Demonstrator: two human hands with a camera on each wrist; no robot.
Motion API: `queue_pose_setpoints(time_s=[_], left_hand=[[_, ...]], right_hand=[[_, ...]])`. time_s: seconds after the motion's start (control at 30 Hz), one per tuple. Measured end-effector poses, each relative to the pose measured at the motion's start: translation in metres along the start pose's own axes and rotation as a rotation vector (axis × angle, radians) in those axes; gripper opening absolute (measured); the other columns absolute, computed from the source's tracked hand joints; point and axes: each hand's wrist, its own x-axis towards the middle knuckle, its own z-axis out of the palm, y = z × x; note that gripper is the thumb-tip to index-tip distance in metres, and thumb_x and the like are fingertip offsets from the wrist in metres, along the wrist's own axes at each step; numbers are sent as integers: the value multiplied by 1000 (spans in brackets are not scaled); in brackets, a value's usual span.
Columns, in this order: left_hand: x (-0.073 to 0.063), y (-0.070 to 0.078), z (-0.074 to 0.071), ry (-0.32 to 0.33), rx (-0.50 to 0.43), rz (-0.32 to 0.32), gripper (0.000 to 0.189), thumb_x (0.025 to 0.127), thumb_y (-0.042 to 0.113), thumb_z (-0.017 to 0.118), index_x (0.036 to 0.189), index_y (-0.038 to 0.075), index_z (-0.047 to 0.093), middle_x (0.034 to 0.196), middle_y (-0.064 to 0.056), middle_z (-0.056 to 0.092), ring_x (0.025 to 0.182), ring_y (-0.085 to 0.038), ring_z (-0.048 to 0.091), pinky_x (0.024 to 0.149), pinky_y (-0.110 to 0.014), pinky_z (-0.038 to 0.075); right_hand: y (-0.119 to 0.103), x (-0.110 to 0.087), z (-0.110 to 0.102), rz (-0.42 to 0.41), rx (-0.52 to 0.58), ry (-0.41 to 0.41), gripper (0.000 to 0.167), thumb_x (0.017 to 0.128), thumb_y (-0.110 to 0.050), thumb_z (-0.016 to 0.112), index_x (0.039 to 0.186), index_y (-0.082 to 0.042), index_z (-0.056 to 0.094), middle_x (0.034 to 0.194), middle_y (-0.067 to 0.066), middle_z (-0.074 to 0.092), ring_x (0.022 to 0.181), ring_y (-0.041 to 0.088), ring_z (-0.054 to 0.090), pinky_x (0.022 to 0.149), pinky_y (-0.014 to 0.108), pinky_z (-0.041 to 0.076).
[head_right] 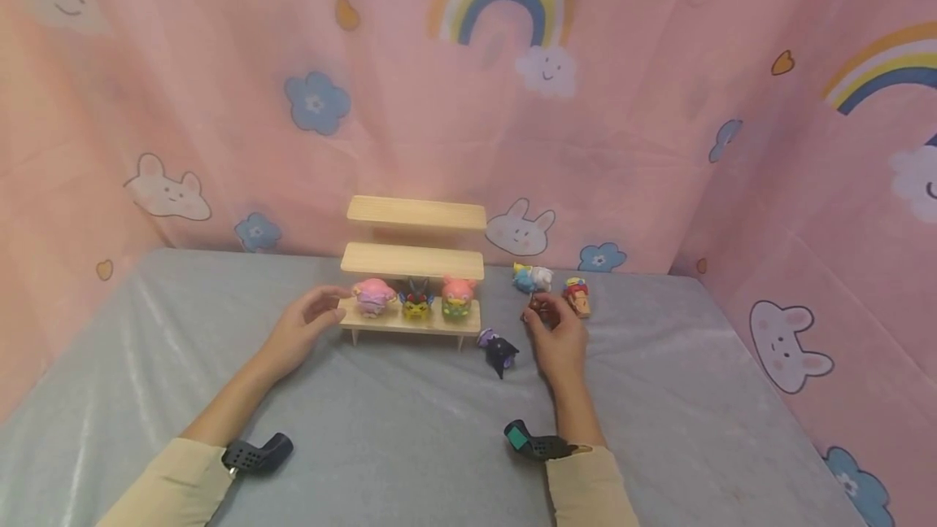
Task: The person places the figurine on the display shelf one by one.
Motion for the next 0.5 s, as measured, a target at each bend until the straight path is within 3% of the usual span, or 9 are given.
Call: queue_pose_setpoints(time_s=[0.23,0.5], left_hand=[[2,-1,0,-2,-3,-4,31,103,19,58,130,7,60,131,-15,65,119,-26,59,103,-40,48],[0,1,0,-3,6,2,31,103,19,58,131,5,59,132,-16,65,120,-28,59,105,-50,46]], right_hand=[[0,1,0,-15,15,0,25,95,-13,71,119,-7,67,114,13,73,105,25,67,80,4,39],[1,1,-2,-30,10,4,25,95,-15,71,119,-8,68,114,13,73,105,26,67,78,5,39]])
